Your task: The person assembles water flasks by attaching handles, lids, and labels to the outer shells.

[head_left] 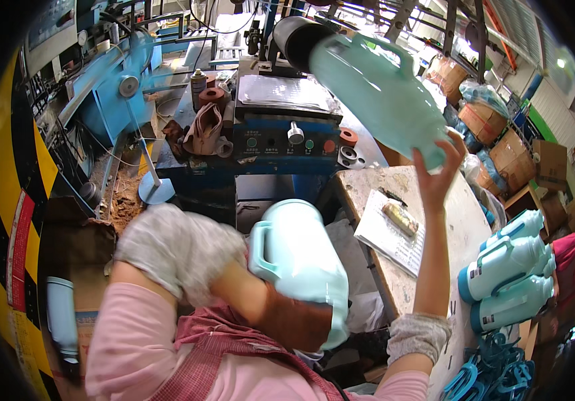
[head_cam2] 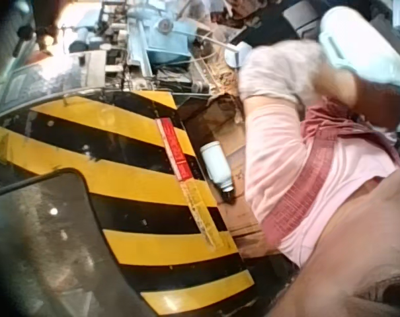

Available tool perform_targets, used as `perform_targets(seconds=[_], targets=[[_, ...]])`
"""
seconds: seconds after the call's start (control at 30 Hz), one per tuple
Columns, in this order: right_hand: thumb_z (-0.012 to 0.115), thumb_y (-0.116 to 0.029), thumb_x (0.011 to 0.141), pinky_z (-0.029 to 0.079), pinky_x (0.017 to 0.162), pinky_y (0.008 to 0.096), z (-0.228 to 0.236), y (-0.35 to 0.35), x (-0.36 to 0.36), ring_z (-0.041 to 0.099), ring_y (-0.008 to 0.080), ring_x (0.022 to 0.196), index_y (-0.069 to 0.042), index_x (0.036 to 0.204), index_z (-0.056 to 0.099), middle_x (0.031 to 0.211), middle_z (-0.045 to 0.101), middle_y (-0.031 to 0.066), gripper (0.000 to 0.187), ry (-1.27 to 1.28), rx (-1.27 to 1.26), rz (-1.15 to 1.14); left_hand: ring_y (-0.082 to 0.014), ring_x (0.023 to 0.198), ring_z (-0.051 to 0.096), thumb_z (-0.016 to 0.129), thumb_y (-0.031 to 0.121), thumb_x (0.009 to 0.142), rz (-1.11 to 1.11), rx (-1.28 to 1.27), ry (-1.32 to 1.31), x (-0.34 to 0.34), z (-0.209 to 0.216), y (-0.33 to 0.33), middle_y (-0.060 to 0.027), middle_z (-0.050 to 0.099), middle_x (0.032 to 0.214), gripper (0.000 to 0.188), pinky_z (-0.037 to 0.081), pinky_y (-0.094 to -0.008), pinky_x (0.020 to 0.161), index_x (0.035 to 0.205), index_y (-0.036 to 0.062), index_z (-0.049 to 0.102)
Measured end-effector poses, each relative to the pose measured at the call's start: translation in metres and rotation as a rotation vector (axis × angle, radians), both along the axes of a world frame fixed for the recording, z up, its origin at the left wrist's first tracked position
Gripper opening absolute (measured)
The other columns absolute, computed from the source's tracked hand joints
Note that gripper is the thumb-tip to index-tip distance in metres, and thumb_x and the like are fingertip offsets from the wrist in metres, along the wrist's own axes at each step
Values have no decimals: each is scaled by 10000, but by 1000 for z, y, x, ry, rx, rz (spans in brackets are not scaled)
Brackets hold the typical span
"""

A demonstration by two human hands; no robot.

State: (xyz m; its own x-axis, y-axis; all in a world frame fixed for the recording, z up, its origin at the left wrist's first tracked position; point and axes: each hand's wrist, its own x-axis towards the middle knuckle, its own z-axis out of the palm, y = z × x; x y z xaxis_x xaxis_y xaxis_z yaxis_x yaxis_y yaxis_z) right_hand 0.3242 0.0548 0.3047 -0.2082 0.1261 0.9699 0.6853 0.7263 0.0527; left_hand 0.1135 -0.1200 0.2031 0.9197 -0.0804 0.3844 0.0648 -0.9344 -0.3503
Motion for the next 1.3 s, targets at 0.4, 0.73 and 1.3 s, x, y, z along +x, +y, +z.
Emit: perform_targets(seconds=[0.4,0.73,1.3], targets=[[755,-101,592,476,783,482,10,44,-144,374,381,1131,-244,1047,520,1193,398,88,531,-190,212,-74,-345,1123,443,550,460,807,419,-402,-177,13,-129,97,-140,480,1231,492,333,-522,951,1145,102,548],[547,-196,822,433,823,515,6,148,-174,440,401,1116,-168,1023,568,1221,459,150,203,-161,195,-207,-311,931,593,631,301,761,822,-376,-245,-38,-95,265,-119,495,1233,493,496,-402,730,1191,101,496],[642,-114,759,492,744,327,-124,-205,121,612,233,830,-65,947,646,926,647,92,194,40,-843,-316,-331,1077,535,549,100,862,611,-533,-197,-103,-167,353,-224,512,1213,447,435,-363,895,1279,-4,427]])
